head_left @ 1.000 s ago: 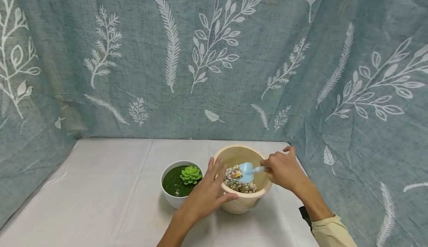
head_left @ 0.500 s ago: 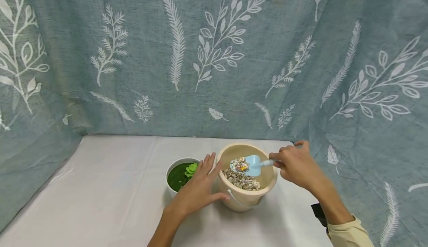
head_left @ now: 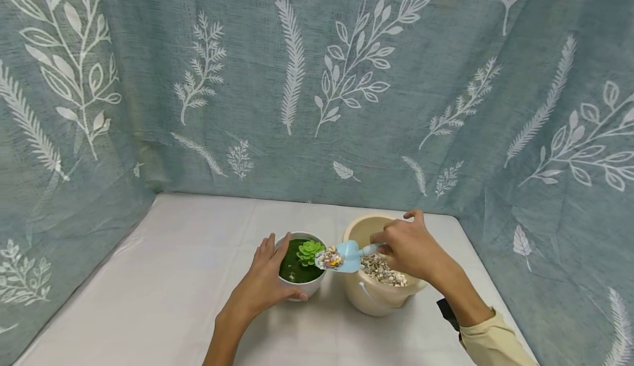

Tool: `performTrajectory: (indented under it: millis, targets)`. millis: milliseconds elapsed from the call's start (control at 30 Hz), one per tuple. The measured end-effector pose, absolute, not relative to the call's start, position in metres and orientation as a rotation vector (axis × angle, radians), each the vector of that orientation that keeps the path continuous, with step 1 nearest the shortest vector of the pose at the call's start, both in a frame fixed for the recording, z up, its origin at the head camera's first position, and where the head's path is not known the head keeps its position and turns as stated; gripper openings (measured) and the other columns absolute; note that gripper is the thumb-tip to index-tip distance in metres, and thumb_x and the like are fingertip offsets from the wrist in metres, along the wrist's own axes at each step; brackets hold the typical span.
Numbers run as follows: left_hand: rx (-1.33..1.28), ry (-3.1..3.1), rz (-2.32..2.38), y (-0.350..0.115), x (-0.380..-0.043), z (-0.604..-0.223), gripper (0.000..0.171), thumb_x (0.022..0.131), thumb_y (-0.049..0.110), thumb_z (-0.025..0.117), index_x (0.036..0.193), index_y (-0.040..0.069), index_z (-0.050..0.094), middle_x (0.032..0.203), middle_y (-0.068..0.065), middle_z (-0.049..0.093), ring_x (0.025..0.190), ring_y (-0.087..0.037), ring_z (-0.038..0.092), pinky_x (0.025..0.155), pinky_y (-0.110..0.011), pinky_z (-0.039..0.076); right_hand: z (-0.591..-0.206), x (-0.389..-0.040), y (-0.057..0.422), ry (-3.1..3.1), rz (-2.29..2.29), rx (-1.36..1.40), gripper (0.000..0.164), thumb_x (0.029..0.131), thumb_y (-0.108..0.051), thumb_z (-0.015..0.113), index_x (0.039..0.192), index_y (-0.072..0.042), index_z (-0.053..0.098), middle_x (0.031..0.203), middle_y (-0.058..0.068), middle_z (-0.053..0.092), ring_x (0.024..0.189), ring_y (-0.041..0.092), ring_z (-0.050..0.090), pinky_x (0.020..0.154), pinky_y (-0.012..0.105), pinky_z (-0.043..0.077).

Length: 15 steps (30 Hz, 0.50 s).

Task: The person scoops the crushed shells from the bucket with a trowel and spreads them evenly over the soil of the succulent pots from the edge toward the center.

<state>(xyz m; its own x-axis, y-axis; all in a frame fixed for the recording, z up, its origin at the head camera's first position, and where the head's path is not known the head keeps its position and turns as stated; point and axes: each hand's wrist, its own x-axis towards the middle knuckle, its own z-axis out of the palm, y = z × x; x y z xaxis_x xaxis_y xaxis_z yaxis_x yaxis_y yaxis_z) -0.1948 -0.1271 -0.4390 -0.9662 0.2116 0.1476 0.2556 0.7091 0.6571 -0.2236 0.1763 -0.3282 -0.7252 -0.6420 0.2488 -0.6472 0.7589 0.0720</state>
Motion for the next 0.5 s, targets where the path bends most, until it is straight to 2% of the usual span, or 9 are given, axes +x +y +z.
performTrajectory:
  millis: [167, 300, 400, 500]
  targets:
    - [-0.300, -2.835, -1.128, -0.126, -0.195, -0.450, 0.132, 0.067, 0.039, 0.099, 0.168, 0.008, 0.019, 0.162, -0.040, 0.031, 0.151, -0.058, 0.034, 0.112, -0.073, 0.041, -0.328, -0.223, 0.160, -2.715, -0.012, 1.053, 0.027, 0.080, 0.002, 0.077, 0.075, -0.025, 0.073, 0.059, -0.012, 0.052, 0.060, 0.003, 0.048, 0.097, 0.066, 0.041]
    - [-0.305, -2.800, -1.086, -0.127, -0.196, -0.454, 0.132, 0.067, 0.039, 0.099, 0.167, 0.004, 0.020, 0.156, -0.035, 0.045, 0.134, -0.055, 0.056, 0.103, -0.068, 0.051, -0.326, -0.219, 0.146, -2.719, -0.130, 1.046, 0.025, 0.082, -0.002, 0.078, 0.073, -0.024, 0.072, 0.057, -0.011, 0.047, 0.059, 0.005, 0.047, 0.098, 0.062, 0.042]
    - [-0.309, -2.784, -1.086, -0.128, -0.197, -0.455, 0.131, 0.067, 0.039, 0.099, 0.166, 0.001, 0.022, 0.153, -0.029, 0.050, 0.125, -0.053, 0.063, 0.100, -0.064, 0.055, -0.324, -0.216, 0.134, -2.707, -0.243, 1.007, 0.037, 0.081, -0.001, 0.074, 0.059, -0.023, 0.055, 0.054, -0.011, 0.032, 0.054, 0.007, 0.034, 0.098, 0.055, 0.045]
    - [-0.301, -2.790, -1.102, -0.128, -0.197, -0.455, 0.131, 0.067, 0.040, 0.099, 0.166, 0.000, 0.022, 0.155, -0.029, 0.049, 0.127, -0.054, 0.062, 0.102, -0.065, 0.054, -0.321, -0.214, 0.122, -2.702, -0.288, 0.986, 0.052, 0.077, 0.002, 0.069, 0.055, -0.024, 0.031, 0.057, -0.009, 0.017, 0.057, 0.009, 0.020, 0.088, 0.045, 0.040]
